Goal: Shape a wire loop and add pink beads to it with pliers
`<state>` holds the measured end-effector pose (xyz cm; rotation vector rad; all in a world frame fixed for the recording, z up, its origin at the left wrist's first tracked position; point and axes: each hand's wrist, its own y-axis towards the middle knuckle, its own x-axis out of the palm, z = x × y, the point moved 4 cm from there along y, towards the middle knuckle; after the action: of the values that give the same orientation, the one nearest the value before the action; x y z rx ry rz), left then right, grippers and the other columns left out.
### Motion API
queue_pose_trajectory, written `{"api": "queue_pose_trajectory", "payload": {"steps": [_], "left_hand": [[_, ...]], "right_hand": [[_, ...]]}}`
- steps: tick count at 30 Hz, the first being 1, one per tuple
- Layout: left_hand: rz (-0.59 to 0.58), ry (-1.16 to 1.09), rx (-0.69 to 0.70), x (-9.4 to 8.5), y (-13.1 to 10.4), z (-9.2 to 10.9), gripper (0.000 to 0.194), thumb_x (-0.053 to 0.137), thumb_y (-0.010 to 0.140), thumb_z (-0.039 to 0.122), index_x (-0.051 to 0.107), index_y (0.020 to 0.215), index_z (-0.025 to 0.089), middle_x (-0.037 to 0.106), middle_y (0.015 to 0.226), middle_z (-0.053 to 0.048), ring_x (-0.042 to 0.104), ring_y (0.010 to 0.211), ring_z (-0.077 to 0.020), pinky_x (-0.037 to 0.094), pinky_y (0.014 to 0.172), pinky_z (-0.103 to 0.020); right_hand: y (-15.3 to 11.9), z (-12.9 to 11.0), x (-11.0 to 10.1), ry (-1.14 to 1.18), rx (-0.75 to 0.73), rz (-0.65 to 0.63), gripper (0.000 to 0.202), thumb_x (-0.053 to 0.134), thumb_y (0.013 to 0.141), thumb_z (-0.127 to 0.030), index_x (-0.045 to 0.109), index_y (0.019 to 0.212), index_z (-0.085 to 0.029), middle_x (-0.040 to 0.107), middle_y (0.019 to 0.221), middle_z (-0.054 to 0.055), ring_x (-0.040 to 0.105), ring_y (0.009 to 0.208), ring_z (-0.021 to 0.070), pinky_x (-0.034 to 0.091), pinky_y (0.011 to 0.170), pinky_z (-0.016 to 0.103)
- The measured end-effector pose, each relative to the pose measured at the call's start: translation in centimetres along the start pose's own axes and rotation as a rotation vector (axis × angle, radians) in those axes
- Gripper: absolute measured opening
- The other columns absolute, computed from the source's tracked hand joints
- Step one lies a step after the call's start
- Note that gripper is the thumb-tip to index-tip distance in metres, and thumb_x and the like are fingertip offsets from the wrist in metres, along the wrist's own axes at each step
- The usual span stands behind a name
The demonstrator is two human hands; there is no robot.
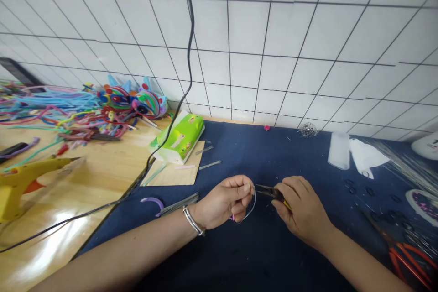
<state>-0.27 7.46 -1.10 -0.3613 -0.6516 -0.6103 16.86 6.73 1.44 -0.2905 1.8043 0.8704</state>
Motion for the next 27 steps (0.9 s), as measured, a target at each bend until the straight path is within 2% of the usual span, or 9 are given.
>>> {"api": "queue_pose_trajectory", "payload": {"steps": [6, 9, 12, 17, 19, 21, 23, 25, 27], "left_hand": [[-0.056, -0.037, -0.084, 0.1, -0.1, -0.9, 0.012, 0.049, 0.085, 0.024, 0.052, 0.079, 0.014, 0.046, 0.057, 0.004, 0.029, 0.034, -0.0019, 0.032, 0.034, -0.016], [-0.077, -0.01, -0.103, 0.0, -0.1, -1.0, 0.012, 0.049, 0.085, 0.024, 0.052, 0.08, 0.014, 0.048, 0.059, 0.003, 0.034, 0.034, -0.0024, 0.033, 0.034, -0.016], [-0.04, 0.021, -0.106, -0.1, -0.1, -0.9, 0.01, 0.049, 0.085, 0.024, 0.051, 0.082, 0.015, 0.05, 0.064, 0.002, 0.038, 0.034, -0.0024, 0.037, 0.035, -0.017], [-0.004, 0.001, -0.134, -0.1, -0.1, -0.8, 0.007, 0.052, 0.084, 0.023, 0.049, 0.084, 0.016, 0.051, 0.066, 0.003, 0.025, 0.032, 0.0014, 0.024, 0.029, -0.012], [0.006, 0.023, -0.131, 0.0, -0.1, -0.7, 0.009, 0.052, 0.084, 0.025, 0.049, 0.083, 0.016, 0.051, 0.068, 0.003, 0.028, 0.033, 0.0009, 0.027, 0.031, -0.012], [0.044, 0.073, -0.101, 0.1, 0.0, -0.5, 0.012, 0.052, 0.084, 0.028, 0.049, 0.083, 0.016, 0.054, 0.076, 0.0, 0.041, 0.041, -0.0019, 0.038, 0.038, -0.016], [0.109, 0.124, -0.042, 0.0, 0.0, -0.2, 0.014, 0.051, 0.084, 0.03, 0.05, 0.087, 0.016, 0.054, 0.087, -0.004, 0.054, 0.061, -0.0085, 0.046, 0.053, -0.022], [0.168, 0.182, 0.026, 0.1, -0.2, 0.2, 0.017, 0.05, 0.085, 0.031, 0.05, 0.094, 0.017, 0.053, 0.094, -0.006, 0.056, 0.083, -0.0152, 0.047, 0.065, -0.027], [0.2, 0.275, 0.097, 0.4, -0.4, 0.5, 0.021, 0.051, 0.084, 0.032, 0.049, 0.1, 0.018, 0.051, 0.099, -0.007, 0.052, 0.095, -0.019, 0.046, 0.072, -0.03]], "right_hand": [[0.0, -0.5, 0.2, 0.003, -0.048, -0.047, 0.018, 0.047, 0.083, -0.029, 0.055, 0.089, -0.013, 0.051, 0.082, 0.008, 0.045, 0.077, 0.0188, 0.039, 0.071, 0.037], [0.0, -0.6, 0.2, -0.007, -0.072, -0.048, 0.018, 0.046, 0.084, -0.029, 0.055, 0.085, -0.013, 0.051, 0.077, 0.007, 0.044, 0.072, 0.0171, 0.038, 0.068, 0.034], [-0.1, -0.5, 0.1, -0.048, -0.067, -0.038, 0.019, 0.046, 0.084, -0.031, 0.055, 0.085, -0.014, 0.05, 0.075, 0.006, 0.043, 0.07, 0.0166, 0.037, 0.066, 0.032], [-0.1, -0.6, 0.0, -0.121, -0.069, -0.051, 0.021, 0.046, 0.084, -0.034, 0.056, 0.084, -0.015, 0.049, 0.072, 0.005, 0.041, 0.068, 0.0162, 0.036, 0.063, 0.031], [-0.1, -0.6, -0.1, -0.148, -0.071, -0.042, 0.022, 0.046, 0.084, -0.034, 0.057, 0.085, -0.015, 0.049, 0.072, 0.005, 0.041, 0.068, 0.0161, 0.036, 0.063, 0.031], [0.0, -0.5, -0.2, -0.195, -0.063, -0.023, 0.023, 0.045, 0.085, -0.034, 0.057, 0.085, -0.015, 0.049, 0.072, 0.005, 0.041, 0.069, 0.0164, 0.035, 0.063, 0.03], [0.1, -0.2, -0.2, -0.265, -0.043, -0.012, 0.023, 0.045, 0.085, -0.034, 0.058, 0.085, -0.015, 0.048, 0.07, 0.006, 0.041, 0.069, 0.0169, 0.034, 0.062, 0.03], [0.1, -0.1, -0.2, -0.344, -0.023, -0.017, 0.023, 0.045, 0.085, -0.035, 0.058, 0.083, -0.015, 0.047, 0.069, 0.006, 0.04, 0.068, 0.0174, 0.032, 0.061, 0.03], [0.0, -0.2, -0.3, -0.421, -0.017, -0.032, 0.024, 0.045, 0.085, -0.036, 0.058, 0.084, -0.016, 0.047, 0.068, 0.006, 0.039, 0.067, 0.0178, 0.031, 0.059, 0.031]]}}
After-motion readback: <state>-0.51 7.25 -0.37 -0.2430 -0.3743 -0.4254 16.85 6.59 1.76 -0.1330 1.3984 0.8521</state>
